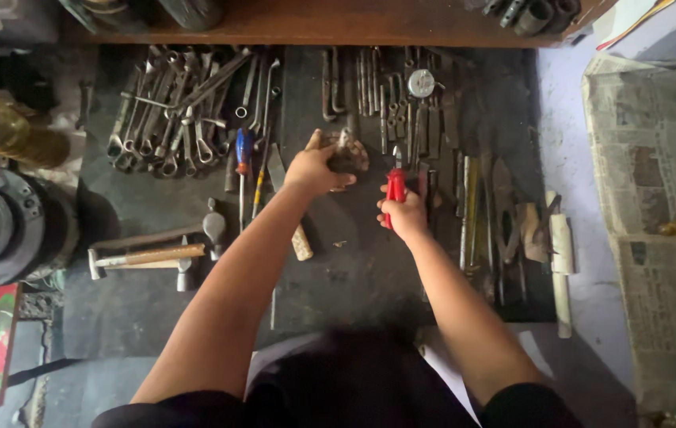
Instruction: The person holds a motor stator at a workshop bench and uses pliers to cut wires connected to the core. They use a screwdriver to probe the inner housing and move the component around while working on the wire connections.
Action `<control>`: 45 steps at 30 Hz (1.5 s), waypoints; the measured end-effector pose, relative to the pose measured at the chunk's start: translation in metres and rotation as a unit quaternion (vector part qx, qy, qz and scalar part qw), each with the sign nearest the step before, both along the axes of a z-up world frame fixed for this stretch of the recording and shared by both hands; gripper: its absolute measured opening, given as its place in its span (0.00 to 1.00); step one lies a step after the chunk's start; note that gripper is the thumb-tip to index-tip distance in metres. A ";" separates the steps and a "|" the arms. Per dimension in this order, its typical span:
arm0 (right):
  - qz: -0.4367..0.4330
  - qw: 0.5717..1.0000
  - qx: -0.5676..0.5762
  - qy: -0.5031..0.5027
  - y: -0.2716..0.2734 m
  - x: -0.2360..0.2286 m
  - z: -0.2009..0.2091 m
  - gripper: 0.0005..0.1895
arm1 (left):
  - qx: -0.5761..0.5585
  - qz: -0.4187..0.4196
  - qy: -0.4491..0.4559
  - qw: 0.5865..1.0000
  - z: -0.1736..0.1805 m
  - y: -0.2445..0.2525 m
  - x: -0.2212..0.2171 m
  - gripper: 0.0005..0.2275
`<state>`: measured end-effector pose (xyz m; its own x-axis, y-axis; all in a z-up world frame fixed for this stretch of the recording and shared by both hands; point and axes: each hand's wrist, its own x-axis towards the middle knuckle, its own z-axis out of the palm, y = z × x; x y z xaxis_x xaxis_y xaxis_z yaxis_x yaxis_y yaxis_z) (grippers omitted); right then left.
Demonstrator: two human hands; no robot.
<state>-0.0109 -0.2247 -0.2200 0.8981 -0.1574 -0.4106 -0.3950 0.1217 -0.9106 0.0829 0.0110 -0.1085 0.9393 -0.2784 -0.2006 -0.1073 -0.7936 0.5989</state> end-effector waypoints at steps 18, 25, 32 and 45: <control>0.011 0.996 -0.026 -0.087 0.005 -0.008 0.013 0.31 | 0.010 0.106 -0.060 0.992 0.029 -0.013 -0.038 0.40; 0.076 0.988 -0.122 -0.054 -0.001 -0.003 0.015 0.19 | 0.072 0.026 -0.038 0.996 0.035 -0.010 -0.029 0.41; 0.238 0.830 -0.480 -0.158 0.003 -0.007 0.083 0.17 | 0.071 -0.002 -0.038 0.997 0.034 -0.009 -0.021 0.37; 0.362 0.748 -0.555 0.043 0.062 0.023 0.165 0.19 | 0.092 0.029 -0.059 0.994 0.013 -0.017 -0.019 0.35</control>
<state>0.0117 -0.1624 -0.0555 0.8907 0.0713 -0.4489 -0.0540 -0.9640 -0.2603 0.0635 -0.0060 -0.0958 0.9726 -0.1928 -0.1299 -0.1203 -0.8954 0.4286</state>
